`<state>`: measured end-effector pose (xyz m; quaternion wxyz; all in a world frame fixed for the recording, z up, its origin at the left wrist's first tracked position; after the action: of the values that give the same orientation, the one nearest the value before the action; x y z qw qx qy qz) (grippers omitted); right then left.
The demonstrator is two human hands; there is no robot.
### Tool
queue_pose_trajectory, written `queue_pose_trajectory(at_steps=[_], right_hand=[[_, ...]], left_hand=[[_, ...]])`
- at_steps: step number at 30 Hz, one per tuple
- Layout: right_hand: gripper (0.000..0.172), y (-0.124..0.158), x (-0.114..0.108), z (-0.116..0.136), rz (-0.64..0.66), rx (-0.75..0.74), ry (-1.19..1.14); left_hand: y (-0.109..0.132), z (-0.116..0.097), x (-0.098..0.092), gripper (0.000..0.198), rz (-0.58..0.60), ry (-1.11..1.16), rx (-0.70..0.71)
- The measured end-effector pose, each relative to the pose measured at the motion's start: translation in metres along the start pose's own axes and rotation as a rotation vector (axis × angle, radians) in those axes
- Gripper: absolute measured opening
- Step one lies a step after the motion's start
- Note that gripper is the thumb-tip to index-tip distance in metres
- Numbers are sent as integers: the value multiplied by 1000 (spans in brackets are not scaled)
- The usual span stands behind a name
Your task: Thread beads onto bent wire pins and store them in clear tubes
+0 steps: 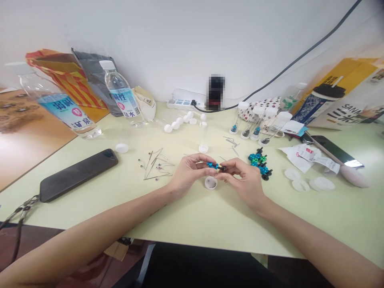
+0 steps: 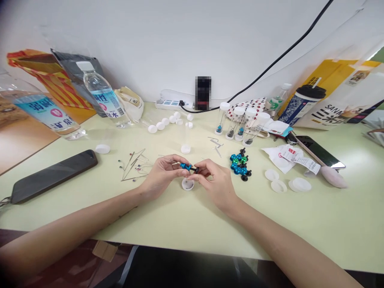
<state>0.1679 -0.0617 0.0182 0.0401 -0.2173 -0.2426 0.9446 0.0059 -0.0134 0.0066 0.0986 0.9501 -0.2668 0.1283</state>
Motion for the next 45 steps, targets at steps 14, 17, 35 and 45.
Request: queue_pose_trajectory(at_steps=[14, 17, 35, 45], right_hand=[[27, 3, 5, -7, 42, 196, -357], [27, 3, 7, -8, 46, 238, -459], [18, 4, 7, 0, 25, 162, -378], [12, 2, 3, -2, 60, 147, -301]], left_hand=[[2, 1, -1, 20, -18, -21, -5], [4, -2, 0, 19, -23, -39, 21], [12, -15, 6, 17, -110, -160, 236], [6, -7, 3, 20, -75, -61, 128]])
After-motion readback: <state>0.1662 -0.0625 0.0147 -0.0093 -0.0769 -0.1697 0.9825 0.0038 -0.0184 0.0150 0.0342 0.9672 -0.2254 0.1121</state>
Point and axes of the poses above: each hand's wrist, its own y-axis away from the middle knuckle, its own x-axis out of the palm, z = x × y, the point moved 3 cm from there along -y, towards the middle knuckle, and after that the axes turned 8 degrees about -x, right-handed, at the moved point
